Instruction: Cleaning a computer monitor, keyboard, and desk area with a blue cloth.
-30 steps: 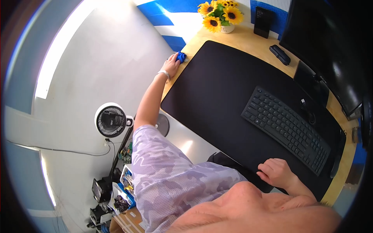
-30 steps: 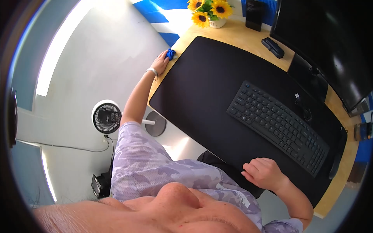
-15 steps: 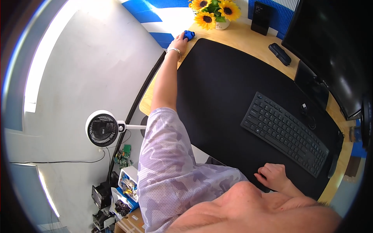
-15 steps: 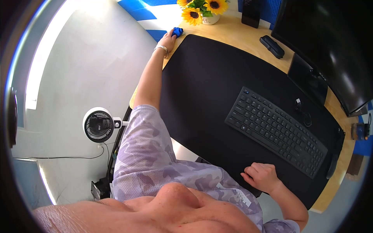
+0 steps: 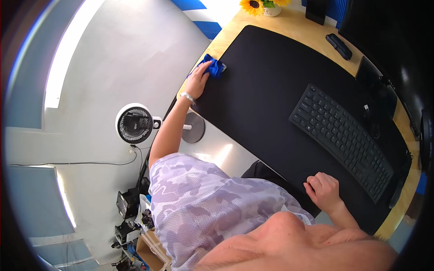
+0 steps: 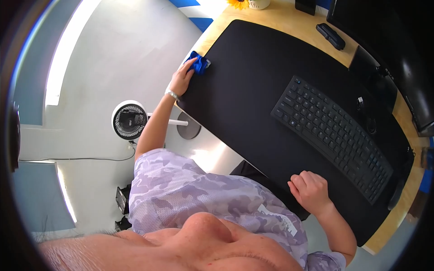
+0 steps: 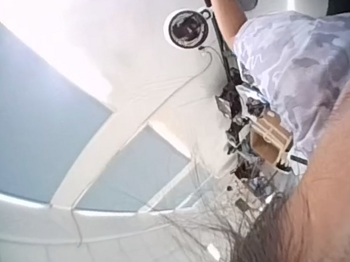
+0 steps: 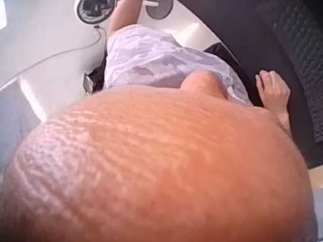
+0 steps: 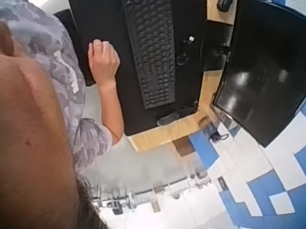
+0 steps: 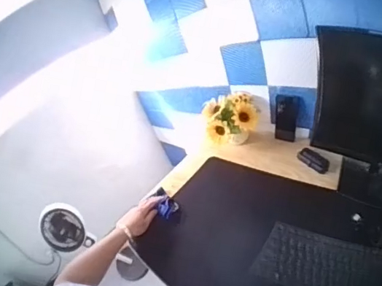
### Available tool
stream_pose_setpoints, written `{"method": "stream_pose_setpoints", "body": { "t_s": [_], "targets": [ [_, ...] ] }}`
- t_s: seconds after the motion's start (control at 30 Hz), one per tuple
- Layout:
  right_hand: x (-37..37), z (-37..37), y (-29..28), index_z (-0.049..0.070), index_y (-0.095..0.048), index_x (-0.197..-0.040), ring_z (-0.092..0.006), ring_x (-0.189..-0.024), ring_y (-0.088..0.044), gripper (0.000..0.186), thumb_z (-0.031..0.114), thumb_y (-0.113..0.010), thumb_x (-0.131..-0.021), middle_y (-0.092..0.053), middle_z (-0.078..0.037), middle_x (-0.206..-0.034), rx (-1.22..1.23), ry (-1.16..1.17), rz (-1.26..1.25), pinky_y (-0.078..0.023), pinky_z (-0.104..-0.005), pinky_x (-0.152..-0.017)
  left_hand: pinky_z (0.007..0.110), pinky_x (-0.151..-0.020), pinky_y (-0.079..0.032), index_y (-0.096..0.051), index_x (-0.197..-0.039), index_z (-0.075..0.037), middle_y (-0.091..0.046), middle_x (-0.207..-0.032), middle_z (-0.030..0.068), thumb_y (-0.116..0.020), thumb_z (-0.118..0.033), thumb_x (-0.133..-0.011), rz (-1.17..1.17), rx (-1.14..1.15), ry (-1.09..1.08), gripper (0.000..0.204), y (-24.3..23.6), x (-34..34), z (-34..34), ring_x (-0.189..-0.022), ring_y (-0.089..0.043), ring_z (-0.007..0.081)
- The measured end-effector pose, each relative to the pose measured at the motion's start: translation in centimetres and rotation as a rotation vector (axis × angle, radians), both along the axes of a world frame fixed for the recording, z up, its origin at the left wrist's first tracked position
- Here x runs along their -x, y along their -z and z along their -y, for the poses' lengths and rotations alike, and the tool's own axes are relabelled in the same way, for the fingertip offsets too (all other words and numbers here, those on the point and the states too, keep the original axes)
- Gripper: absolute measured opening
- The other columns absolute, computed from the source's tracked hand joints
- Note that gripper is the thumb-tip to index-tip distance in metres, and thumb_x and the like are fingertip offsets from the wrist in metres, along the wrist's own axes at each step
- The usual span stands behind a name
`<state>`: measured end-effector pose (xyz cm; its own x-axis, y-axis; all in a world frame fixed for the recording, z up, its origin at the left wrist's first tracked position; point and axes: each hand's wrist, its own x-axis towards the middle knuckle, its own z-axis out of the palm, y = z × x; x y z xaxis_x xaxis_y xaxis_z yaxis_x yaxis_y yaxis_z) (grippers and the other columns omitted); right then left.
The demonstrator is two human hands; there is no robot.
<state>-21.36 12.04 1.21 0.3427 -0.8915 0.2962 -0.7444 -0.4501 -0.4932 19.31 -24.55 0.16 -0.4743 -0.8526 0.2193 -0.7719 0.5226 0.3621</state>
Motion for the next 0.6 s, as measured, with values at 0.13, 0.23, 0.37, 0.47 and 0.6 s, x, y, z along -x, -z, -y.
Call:
{"method": "stream_pose_setpoints", "body": {
  "t_s": [0.13, 0.23, 0.37, 0.47, 0.6],
  "targets": [
    [0.2, -0.3, 0.2, 0.009, -0.059, -0.09, -0.0236, -0.065, -0.057, 0.019, 0.012, -0.075, -0.081, -0.05, -0.005, -0.076, -0.009, -0.026, 0.021, -0.047, -0.0366, -0.057, 0.043, -0.113, -0.04, -0.056, -0.138, -0.009, -0.058, -0.141, 0.0141, -0.061, -0.002, -0.091, 0.017, 0.073, 0.015, 0.049, 0.4, -1.0, -8.3, -0.134, -0.051, 0.0353],
    [0.3, -0.6, 0.2, 0.009, -0.058, -0.091, -0.0242, -0.065, -0.057, 0.019, 0.011, -0.075, -0.081, -0.05, -0.006, -0.077, -0.015, -0.021, 0.021, -0.047, -0.0368, -0.057, 0.043, -0.115, -0.036, -0.055, -0.14, -0.012, -0.056, -0.143, 0.0133, -0.061, 0.0, -0.089, 0.085, 0.104, -0.002, 0.053, 0.1, 1.1, -14.8, -0.137, -0.048, 0.0326],
    [0.2, -0.6, 0.1, 0.009, -0.058, -0.091, -0.0248, -0.066, -0.057, 0.019, 0.009, -0.074, -0.081, -0.05, -0.006, -0.077, -0.019, -0.023, 0.051, -0.047, -0.0373, -0.059, 0.044, -0.116, -0.034, -0.052, -0.144, -0.012, -0.052, -0.147, 0.0135, -0.059, -0.002, -0.09, 0.109, 0.053, 0.052, 0.055, -0.7, 0.7, -14.5, -0.139, -0.046, 0.0324],
    [0.2, -0.6, 0.0, 0.009, -0.058, -0.091, -0.0248, -0.067, -0.057, 0.019, 0.008, -0.074, -0.081, -0.05, -0.006, -0.078, -0.011, -0.025, 0.067, -0.048, -0.0373, -0.06, 0.044, -0.115, -0.035, -0.049, -0.145, -0.011, -0.048, -0.15, 0.0166, -0.057, -0.015, -0.097, 0.095, 0.045, -0.097, 0.049, 0.4, -1.7, -8.8, -0.141, -0.042, 0.0366],
    [0.4, -0.7, 0.0, 0.009, -0.058, -0.091, -0.0246, -0.068, -0.058, 0.019, 0.007, -0.074, -0.081, -0.051, -0.006, -0.078, -0.018, -0.016, 0.103, -0.048, -0.0369, -0.061, 0.045, -0.116, -0.035, -0.049, -0.145, -0.011, -0.048, -0.151, 0.0172, -0.057, -0.02, -0.098, 0.15, 0.06, -0.196, 0.049, 0.8, -0.3, -5.8, -0.141, -0.042, 0.0385]
  ]
}}
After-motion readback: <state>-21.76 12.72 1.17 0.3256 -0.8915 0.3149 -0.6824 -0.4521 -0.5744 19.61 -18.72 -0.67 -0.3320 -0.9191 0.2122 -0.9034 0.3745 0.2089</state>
